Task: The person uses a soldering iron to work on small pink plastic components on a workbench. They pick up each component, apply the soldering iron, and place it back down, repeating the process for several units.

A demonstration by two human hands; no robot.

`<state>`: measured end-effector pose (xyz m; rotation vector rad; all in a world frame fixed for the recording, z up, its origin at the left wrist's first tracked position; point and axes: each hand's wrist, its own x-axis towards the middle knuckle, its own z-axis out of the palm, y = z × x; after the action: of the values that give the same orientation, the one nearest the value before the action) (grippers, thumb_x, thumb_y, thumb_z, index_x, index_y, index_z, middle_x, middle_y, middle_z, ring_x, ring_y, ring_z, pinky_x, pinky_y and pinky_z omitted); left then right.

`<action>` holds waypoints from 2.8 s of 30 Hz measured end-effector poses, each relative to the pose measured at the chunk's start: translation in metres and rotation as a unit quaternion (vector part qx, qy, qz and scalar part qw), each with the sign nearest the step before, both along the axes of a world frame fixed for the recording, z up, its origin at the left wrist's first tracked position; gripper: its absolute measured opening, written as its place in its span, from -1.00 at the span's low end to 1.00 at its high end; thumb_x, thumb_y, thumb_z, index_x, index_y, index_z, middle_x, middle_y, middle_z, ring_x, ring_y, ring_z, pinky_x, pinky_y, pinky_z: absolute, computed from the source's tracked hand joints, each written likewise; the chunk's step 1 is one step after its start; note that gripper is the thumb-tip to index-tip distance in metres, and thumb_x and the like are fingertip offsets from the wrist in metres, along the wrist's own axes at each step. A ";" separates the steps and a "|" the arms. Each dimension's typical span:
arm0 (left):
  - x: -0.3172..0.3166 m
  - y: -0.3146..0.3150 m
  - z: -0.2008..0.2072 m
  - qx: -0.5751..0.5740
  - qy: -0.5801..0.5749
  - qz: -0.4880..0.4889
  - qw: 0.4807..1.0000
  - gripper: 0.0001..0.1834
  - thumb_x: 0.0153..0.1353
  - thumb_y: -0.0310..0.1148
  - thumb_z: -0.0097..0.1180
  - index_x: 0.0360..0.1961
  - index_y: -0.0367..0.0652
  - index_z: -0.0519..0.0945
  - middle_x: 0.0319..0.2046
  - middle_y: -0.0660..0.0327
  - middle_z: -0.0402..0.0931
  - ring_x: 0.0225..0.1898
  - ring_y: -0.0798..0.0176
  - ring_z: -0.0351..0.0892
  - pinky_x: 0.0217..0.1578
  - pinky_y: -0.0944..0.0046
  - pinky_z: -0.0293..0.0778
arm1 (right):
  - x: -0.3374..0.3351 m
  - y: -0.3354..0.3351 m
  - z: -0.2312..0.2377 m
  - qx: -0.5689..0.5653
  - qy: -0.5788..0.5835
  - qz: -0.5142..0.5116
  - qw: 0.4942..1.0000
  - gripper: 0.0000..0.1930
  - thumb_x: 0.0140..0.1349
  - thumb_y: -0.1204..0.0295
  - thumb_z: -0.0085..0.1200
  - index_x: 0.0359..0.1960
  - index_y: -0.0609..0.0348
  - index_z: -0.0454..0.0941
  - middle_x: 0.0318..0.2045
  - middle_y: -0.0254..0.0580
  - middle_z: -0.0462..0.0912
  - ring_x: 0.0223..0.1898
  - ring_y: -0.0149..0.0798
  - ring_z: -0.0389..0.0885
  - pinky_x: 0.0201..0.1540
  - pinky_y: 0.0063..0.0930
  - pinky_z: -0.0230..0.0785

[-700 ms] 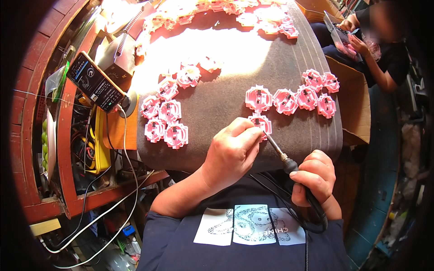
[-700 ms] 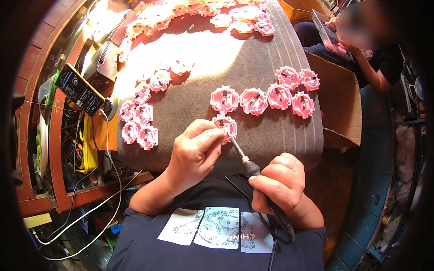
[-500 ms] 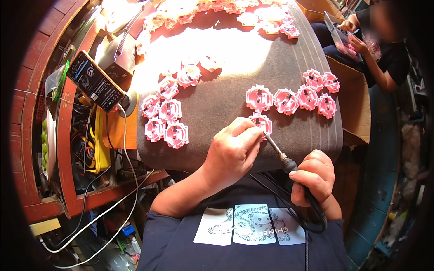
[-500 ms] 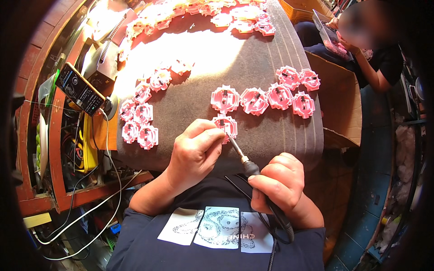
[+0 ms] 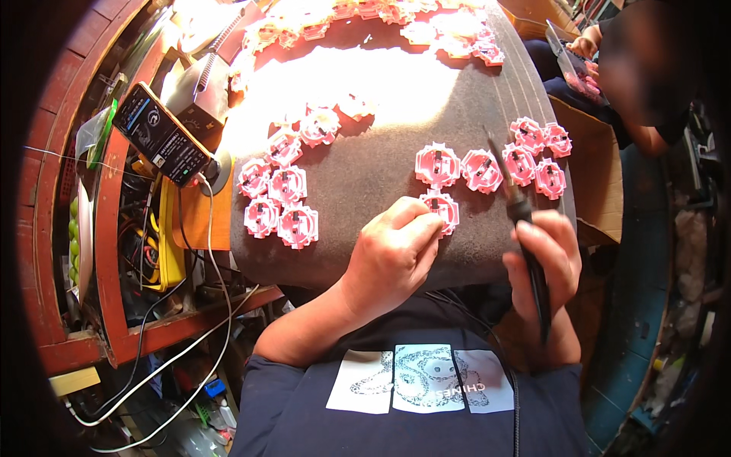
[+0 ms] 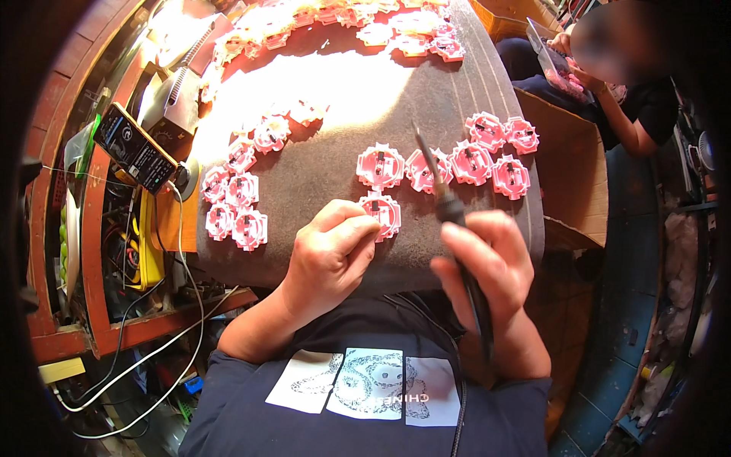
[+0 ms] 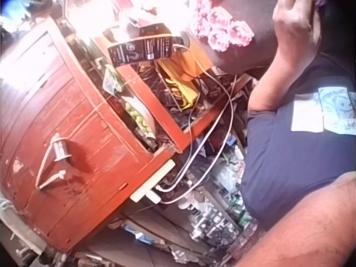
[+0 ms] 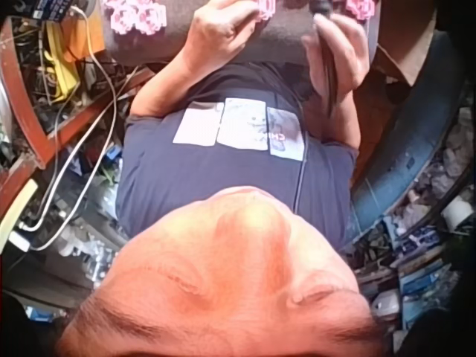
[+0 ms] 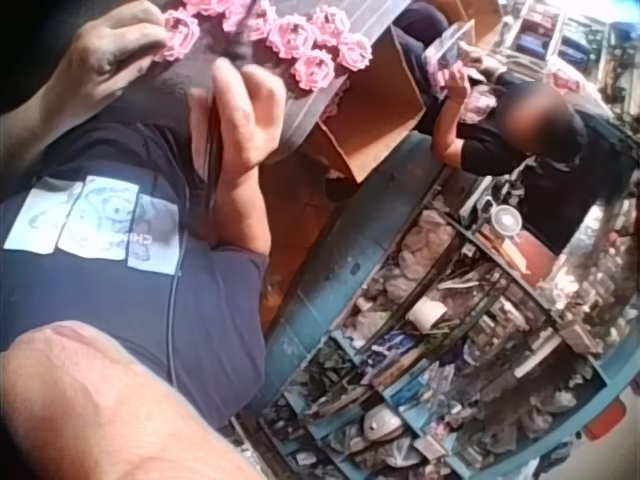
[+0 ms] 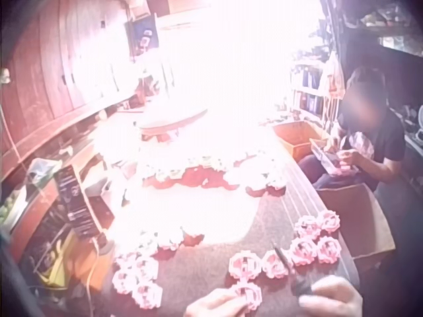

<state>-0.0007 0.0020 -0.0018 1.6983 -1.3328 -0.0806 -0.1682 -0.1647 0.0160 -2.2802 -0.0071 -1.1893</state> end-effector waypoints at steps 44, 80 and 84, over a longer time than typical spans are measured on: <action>0.003 -0.007 0.001 -0.006 -0.001 0.000 1.000 -0.84 0.22 -0.62 0.35 -0.17 -0.29 0.71 -0.25 0.03 0.65 -0.25 -0.04 0.72 -0.24 0.11 0.65 | -0.011 0.002 -0.023 -0.076 0.131 -0.043 0.988 -0.46 0.20 0.37 0.46 0.13 0.22 0.45 -0.02 0.18 0.69 -0.19 0.18 0.62 -0.10 0.01 0.48; -0.013 -0.013 -0.003 -0.013 -0.006 -0.072 0.997 -0.73 0.16 -0.57 0.36 -0.09 -0.20 0.71 -0.17 0.07 0.60 -0.22 -0.03 0.70 -0.20 0.06 0.63 | 0.012 0.023 -0.038 0.070 0.014 0.005 0.997 -0.59 0.18 0.79 0.25 0.05 0.30 0.51 -0.25 0.03 0.71 -0.36 -0.09 0.68 -0.27 -0.31 0.56; -0.015 -0.014 -0.002 -0.008 -0.006 -0.063 0.998 -0.74 0.16 -0.57 0.35 -0.09 -0.20 0.71 -0.18 0.07 0.60 -0.22 -0.04 0.69 -0.20 0.06 0.62 | 0.010 0.028 -0.046 0.063 -0.041 -0.005 0.997 -0.57 0.16 0.79 0.24 0.06 0.28 0.51 -0.21 0.09 0.71 -0.38 0.02 0.69 -0.30 -0.23 0.58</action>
<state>-0.0153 -0.0122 -0.0042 1.6030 -1.4451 -0.1336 -0.1579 -0.1363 -0.0296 -2.1232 0.0477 -1.2528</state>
